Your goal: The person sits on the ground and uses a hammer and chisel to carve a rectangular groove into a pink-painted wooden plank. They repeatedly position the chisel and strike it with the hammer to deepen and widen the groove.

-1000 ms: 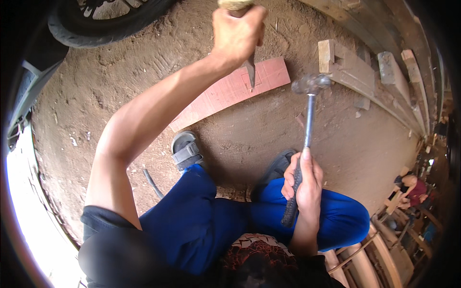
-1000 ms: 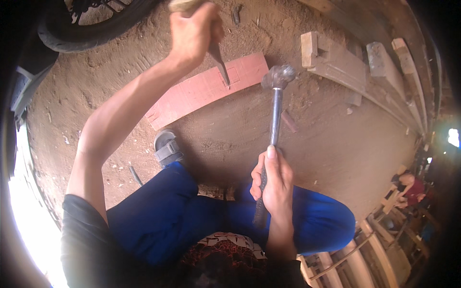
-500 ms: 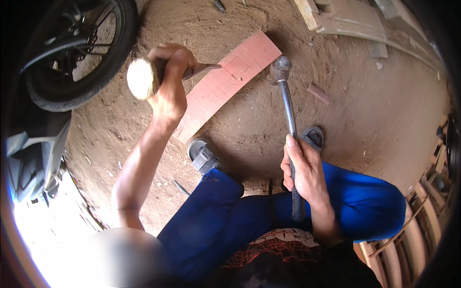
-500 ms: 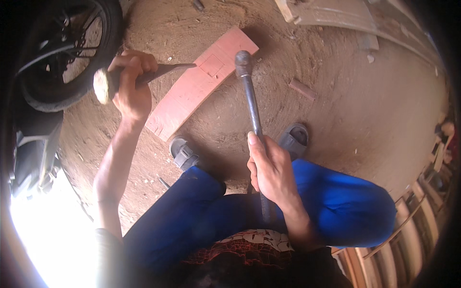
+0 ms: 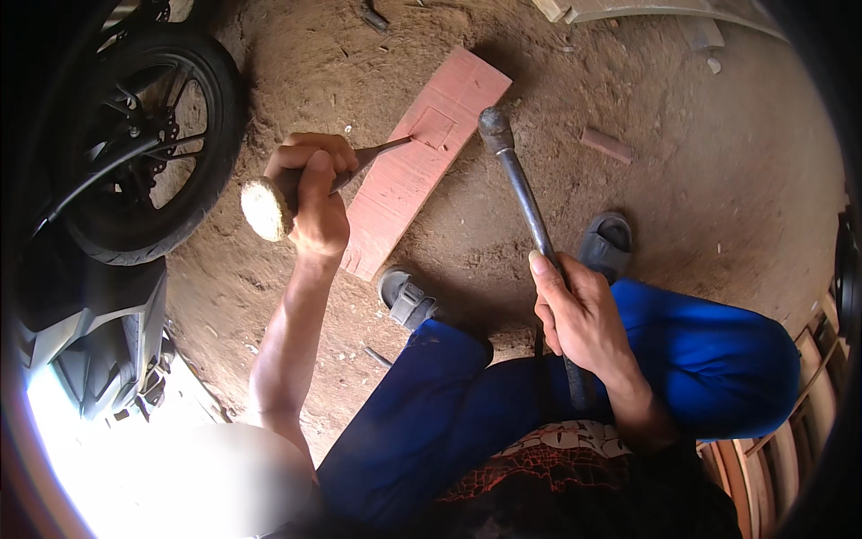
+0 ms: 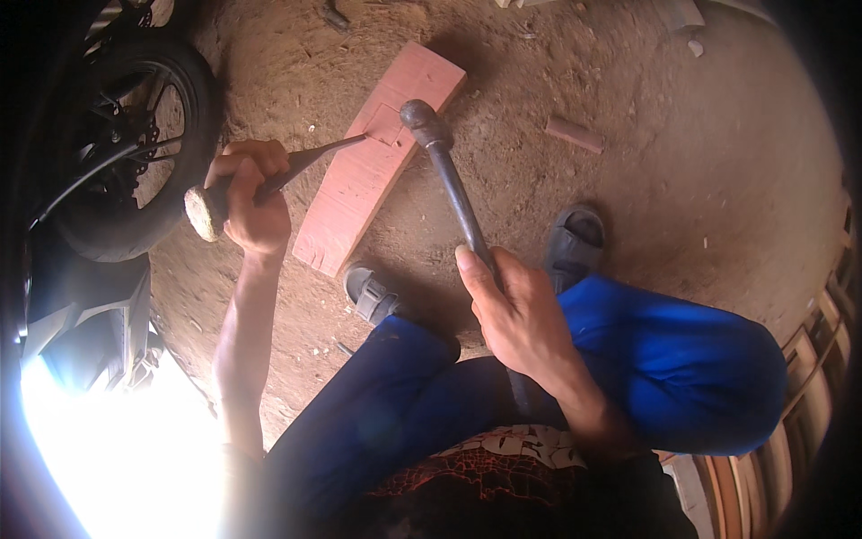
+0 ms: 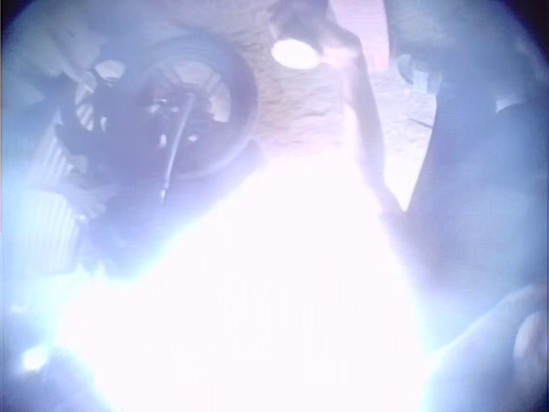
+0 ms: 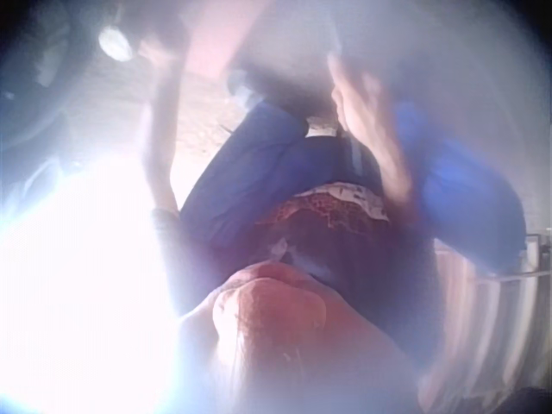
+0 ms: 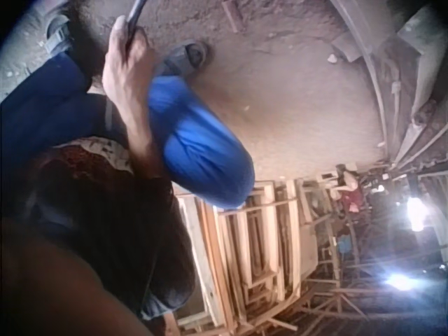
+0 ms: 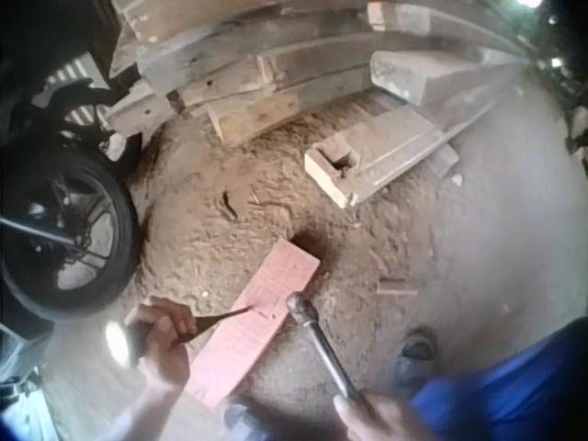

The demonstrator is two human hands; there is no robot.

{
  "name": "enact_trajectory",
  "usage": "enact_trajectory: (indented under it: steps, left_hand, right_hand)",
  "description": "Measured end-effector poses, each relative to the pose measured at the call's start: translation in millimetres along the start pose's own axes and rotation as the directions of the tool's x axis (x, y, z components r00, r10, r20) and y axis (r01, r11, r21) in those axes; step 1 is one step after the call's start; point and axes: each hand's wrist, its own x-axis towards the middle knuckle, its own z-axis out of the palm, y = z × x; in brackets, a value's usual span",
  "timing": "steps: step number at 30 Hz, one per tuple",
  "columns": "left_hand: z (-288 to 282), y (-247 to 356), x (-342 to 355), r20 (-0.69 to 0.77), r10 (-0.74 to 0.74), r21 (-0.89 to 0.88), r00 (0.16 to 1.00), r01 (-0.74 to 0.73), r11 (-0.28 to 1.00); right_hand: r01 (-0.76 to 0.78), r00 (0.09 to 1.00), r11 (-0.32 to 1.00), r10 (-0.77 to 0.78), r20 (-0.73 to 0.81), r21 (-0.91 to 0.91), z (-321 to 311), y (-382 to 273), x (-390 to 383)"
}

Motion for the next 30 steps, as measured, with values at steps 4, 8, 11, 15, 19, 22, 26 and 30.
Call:
enact_trajectory:
  steps: [4,8,11,15,19,22,26,30]
  left_hand:
    - [-2,-1,1,0.008,0.032,0.006,0.999,-0.032,0.999]
    - [0,-1,2,-0.017,0.021,0.008,1.0,-0.021,1.0]
    - [2,0,3,-0.032,0.02,0.007,0.999,-0.019,1.0]
    - [3,-1,2,-0.049,0.017,0.017,0.999,-0.016,1.0]
    - [-1,-7,0,0.023,0.075,-0.004,0.997,-0.075,0.997]
    - [1,-6,-1,0.032,0.078,0.021,0.996,-0.078,0.997]
    - [5,-7,-5,0.061,0.101,0.126,0.993,-0.108,0.986]
    - [8,-1,-10,0.084,0.067,0.259,0.994,-0.087,0.962]
  right_hand:
    - [-0.014,0.999,1.0,0.015,0.033,-0.024,0,1,1]
    - [-0.047,0.997,0.998,0.05,0.063,-0.047,-3,-3,2]
    - [-0.037,0.997,0.997,0.041,0.061,-0.064,-2,-2,3]
    - [-0.055,0.997,0.997,0.058,0.051,-0.063,-2,-1,3]
    - [-0.053,0.997,0.996,0.057,0.058,-0.067,-2,-1,3]
    - [-0.064,0.996,0.996,0.068,0.059,-0.063,-2,-4,4]
    - [-0.074,0.995,0.996,0.078,0.065,-0.058,-2,-3,4]
    - [-0.083,0.994,0.994,0.087,0.059,-0.066,-2,-5,4]
